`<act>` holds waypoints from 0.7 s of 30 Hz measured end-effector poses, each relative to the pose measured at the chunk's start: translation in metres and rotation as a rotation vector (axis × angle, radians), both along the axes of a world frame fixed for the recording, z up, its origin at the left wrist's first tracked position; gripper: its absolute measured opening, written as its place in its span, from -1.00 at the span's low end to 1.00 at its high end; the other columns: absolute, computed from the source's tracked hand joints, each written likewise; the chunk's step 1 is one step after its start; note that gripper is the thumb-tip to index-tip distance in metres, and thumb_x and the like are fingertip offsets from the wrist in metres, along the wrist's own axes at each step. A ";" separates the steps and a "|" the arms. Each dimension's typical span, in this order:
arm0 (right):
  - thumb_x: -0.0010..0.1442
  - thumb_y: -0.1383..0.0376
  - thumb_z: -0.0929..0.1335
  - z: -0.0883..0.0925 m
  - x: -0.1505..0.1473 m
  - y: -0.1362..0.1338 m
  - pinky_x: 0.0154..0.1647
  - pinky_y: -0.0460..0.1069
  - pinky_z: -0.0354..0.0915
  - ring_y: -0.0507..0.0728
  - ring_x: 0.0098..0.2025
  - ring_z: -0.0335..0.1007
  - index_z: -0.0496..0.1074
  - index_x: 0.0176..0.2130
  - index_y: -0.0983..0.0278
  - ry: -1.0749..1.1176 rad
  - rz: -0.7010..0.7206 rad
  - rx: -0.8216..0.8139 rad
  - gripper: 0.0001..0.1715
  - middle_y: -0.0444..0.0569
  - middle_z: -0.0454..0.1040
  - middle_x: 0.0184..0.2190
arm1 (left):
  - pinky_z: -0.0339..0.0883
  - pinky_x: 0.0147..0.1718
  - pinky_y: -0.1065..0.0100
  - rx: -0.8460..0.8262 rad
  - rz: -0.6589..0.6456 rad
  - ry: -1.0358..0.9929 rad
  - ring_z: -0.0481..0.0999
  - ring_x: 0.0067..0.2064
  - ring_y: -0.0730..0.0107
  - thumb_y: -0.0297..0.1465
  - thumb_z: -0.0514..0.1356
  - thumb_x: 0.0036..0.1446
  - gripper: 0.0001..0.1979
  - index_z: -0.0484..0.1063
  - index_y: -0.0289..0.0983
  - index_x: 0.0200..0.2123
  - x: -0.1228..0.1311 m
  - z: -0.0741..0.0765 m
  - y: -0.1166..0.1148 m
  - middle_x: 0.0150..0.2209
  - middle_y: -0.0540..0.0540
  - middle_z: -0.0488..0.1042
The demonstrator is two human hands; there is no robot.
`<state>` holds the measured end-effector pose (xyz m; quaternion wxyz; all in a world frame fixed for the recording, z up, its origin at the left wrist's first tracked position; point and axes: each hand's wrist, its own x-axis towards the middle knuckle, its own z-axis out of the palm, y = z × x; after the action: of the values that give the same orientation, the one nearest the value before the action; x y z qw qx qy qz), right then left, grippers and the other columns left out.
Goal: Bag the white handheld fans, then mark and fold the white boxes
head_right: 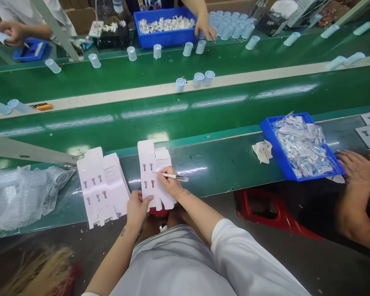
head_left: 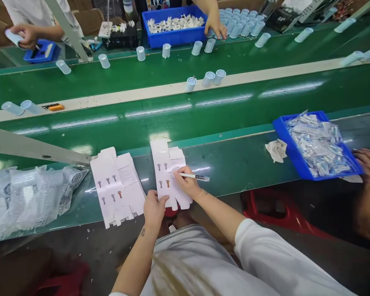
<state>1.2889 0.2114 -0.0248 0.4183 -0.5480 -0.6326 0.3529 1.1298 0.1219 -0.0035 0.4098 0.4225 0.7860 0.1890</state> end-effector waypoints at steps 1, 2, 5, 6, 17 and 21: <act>0.20 0.13 0.32 0.001 0.000 0.000 -0.38 -0.02 0.28 0.05 -0.47 0.29 0.24 -0.38 0.20 -0.019 0.009 0.019 -0.77 -0.16 0.34 -0.50 | 0.17 -0.39 0.37 -0.005 0.000 -0.012 0.45 -0.35 0.29 -0.24 0.26 0.07 -0.75 0.28 -0.22 -0.28 -0.001 0.000 0.000 -0.43 0.00 0.41; 0.21 0.13 0.31 0.002 -0.001 -0.001 -0.40 -0.03 0.28 0.04 -0.48 0.28 0.24 -0.37 0.20 -0.037 0.014 0.030 -0.77 -0.16 0.34 -0.51 | 0.17 -0.39 0.37 -0.009 -0.002 -0.024 0.45 -0.35 0.29 -0.23 0.25 0.07 -0.75 0.28 -0.22 -0.28 -0.001 0.000 0.000 -0.43 0.01 0.40; 0.22 0.16 0.32 0.004 -0.004 -0.002 -0.43 -0.05 0.27 0.03 -0.50 0.29 0.25 -0.37 0.20 -0.090 0.031 0.057 -0.80 -0.17 0.35 -0.52 | 0.18 -0.39 0.37 -0.003 -0.009 -0.039 0.44 -0.36 0.29 -0.22 0.24 0.08 -0.75 0.26 -0.21 -0.30 -0.002 -0.001 0.000 -0.45 0.02 0.38; 0.22 0.18 0.32 0.005 -0.005 -0.002 -0.43 -0.05 0.27 0.03 -0.50 0.29 0.25 -0.37 0.20 -0.101 0.037 0.066 -0.80 -0.16 0.35 -0.52 | 0.18 -0.39 0.37 -0.002 -0.011 -0.038 0.44 -0.36 0.29 -0.21 0.24 0.08 -0.75 0.26 -0.20 -0.30 -0.002 -0.001 0.000 -0.45 0.02 0.37; 0.26 0.18 0.32 0.022 0.011 -0.025 -0.42 -0.03 0.25 0.03 -0.47 0.28 0.26 -0.33 0.20 0.127 -0.060 0.091 -0.82 -0.15 0.33 -0.48 | 0.17 -0.40 0.34 -0.006 -0.021 0.018 0.42 -0.38 0.27 -0.16 0.25 0.06 -0.71 0.30 -0.21 -0.28 -0.002 0.005 -0.003 -0.44 0.00 0.39; 0.29 0.24 0.29 0.026 0.018 -0.051 -0.42 -0.03 0.25 0.03 -0.47 0.28 0.26 -0.32 0.21 0.163 0.134 -0.017 -0.87 -0.14 0.34 -0.48 | 0.24 -0.39 0.33 0.077 0.072 -0.107 0.42 -0.40 0.29 -0.12 0.25 0.03 -0.68 0.33 -0.21 -0.27 -0.004 0.004 -0.004 -0.48 0.02 0.39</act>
<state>1.3072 0.1607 0.0011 0.4393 -0.4775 -0.6286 0.4289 1.1258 0.1176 0.0006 0.4276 0.3985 0.7699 0.2561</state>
